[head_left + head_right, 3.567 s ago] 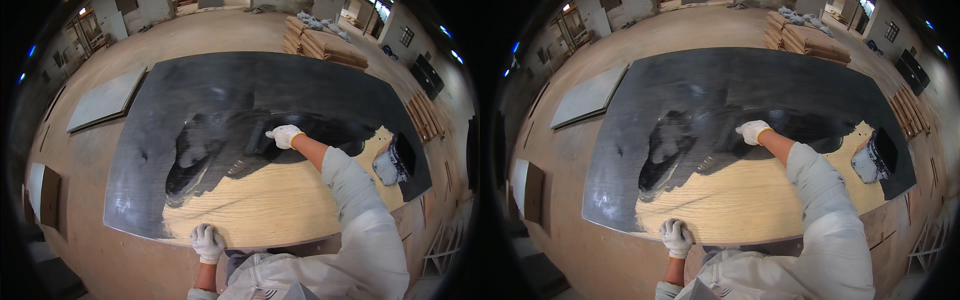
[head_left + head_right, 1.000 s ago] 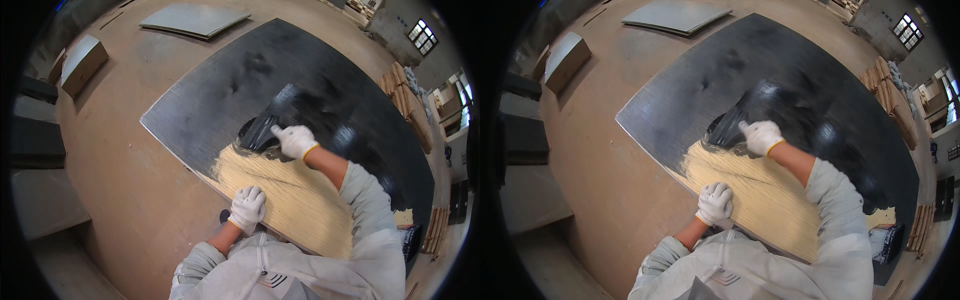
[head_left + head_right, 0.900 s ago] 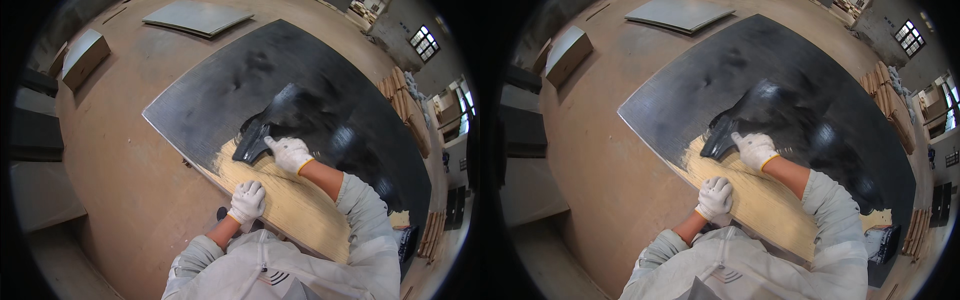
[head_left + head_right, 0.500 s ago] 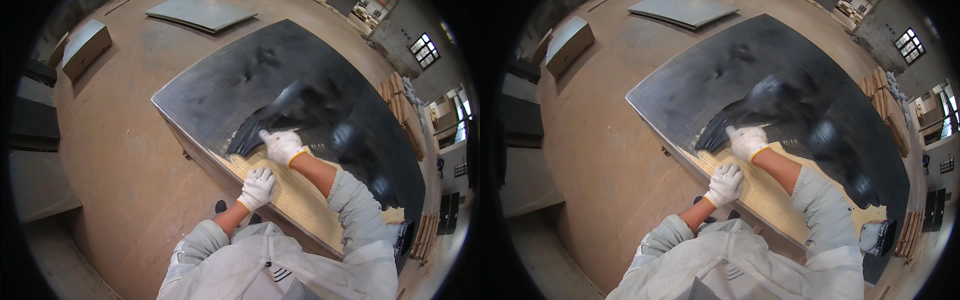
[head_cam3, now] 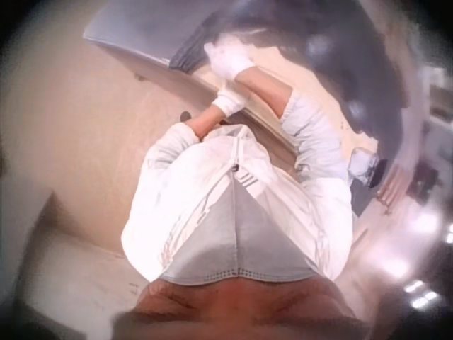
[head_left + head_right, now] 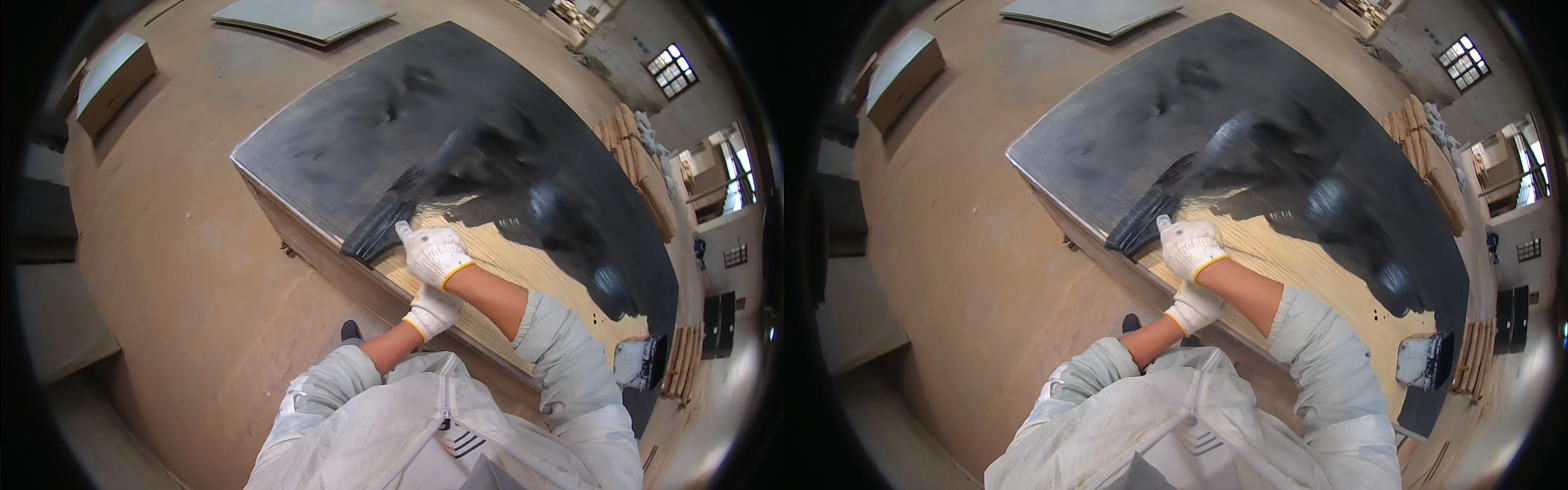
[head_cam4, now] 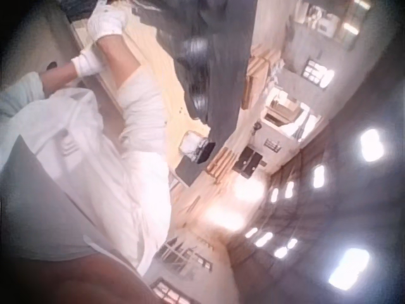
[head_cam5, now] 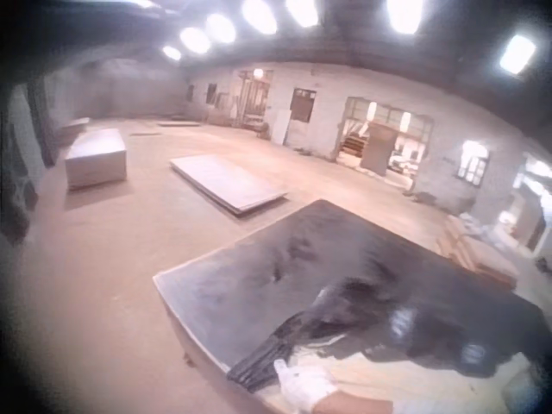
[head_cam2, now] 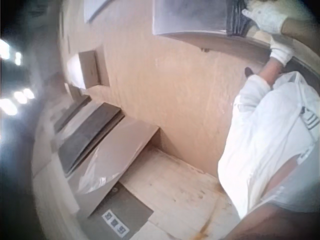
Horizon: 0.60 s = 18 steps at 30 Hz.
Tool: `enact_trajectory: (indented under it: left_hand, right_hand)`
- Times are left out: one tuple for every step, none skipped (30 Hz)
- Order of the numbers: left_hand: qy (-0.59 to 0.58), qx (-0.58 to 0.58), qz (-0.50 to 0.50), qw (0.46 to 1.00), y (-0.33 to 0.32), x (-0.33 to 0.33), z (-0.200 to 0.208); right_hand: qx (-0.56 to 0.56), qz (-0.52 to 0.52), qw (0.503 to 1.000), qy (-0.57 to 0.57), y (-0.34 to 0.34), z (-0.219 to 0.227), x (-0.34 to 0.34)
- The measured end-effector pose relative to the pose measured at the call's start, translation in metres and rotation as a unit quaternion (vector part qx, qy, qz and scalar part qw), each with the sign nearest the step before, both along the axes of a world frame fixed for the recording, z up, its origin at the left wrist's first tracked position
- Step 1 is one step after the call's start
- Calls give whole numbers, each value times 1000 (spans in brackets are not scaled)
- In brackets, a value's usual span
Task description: The person applies black paint to a large wooden board using a brush. They repeatedly dip the brush into a paint bucket and spread the paint across the surface in broad strokes, covering the board progressively.
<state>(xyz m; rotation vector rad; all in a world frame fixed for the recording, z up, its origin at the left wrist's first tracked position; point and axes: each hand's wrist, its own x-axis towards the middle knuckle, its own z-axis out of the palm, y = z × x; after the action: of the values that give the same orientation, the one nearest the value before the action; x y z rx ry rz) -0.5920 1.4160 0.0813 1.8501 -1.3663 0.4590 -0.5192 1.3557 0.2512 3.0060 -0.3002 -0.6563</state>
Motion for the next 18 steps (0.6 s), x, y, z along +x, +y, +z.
enact_trajectory:
  left_hand:
    - [14, 59, -31, 998, 2, 0, -1]
    - [26, 119, -67, 990, 7, 5, 16]
    - [38, 179, -97, 978, 12, 9, 26]
    - [17, 108, -89, 990, 13, 10, 26]
    - [22, 112, -91, 989, 15, 9, 29]
    - [27, 119, -84, 989, 18, 10, 28]
    - [33, 121, -83, 989, 18, 8, 30]
    - [33, 123, -105, 986, 19, 5, 29]
    - [32, 121, -113, 986, 18, 4, 27]
    - [31, 120, -120, 985, 16, 4, 25]
    - [29, 119, -132, 984, 15, 1, 26]
    - [26, 180, -141, 973, 15, -2, 28]
    - [38, 97, -133, 986, 9, -7, 19]
    - [51, 19, -111, 992, 5, -10, -7]
    - [90, 46, -130, 986, 6, -12, -16]
    - [128, 73, -147, 978, 8, -13, -26]
    - [167, 100, -160, 968, 9, -15, -35]
    - [141, 227, -199, 943, 13, -2, 17]
  right_hand:
    - [5, -33, 999, 9, -9, 2, 0]
    - [11, -72, 997, 17, -26, 10, -2]
    - [17, -105, 994, 26, -40, 17, -8]
    - [16, -100, 995, -5, -57, 12, -23]
    - [-10, -103, 995, -16, -66, 0, -41]
    - [-13, -105, 994, 2, -59, 1, -57]
    - [-21, -113, 993, 22, -54, 10, -70]
    - [-16, -133, 991, 29, -54, 12, -71]
    - [-12, -152, 988, 36, -56, 14, -71]
    - [-7, -171, 984, 44, -59, 16, -69]
    - [9, -183, 982, 45, -54, 19, -55]
    - [15, -181, 983, 26, -45, 11, -42]
    - [19, -177, 984, 4, -35, 4, -29]
    - [35, -123, 992, -1, -14, 6, -17]
    - [50, -73, 996, -3, 3, 7, -17]
    - [39, -40, 998, -1, 8, 1, -21]
    - [43, -79, 996, 12, 2, 2, -21]
    - [44, -136, 989, 27, -22, 5, -29]
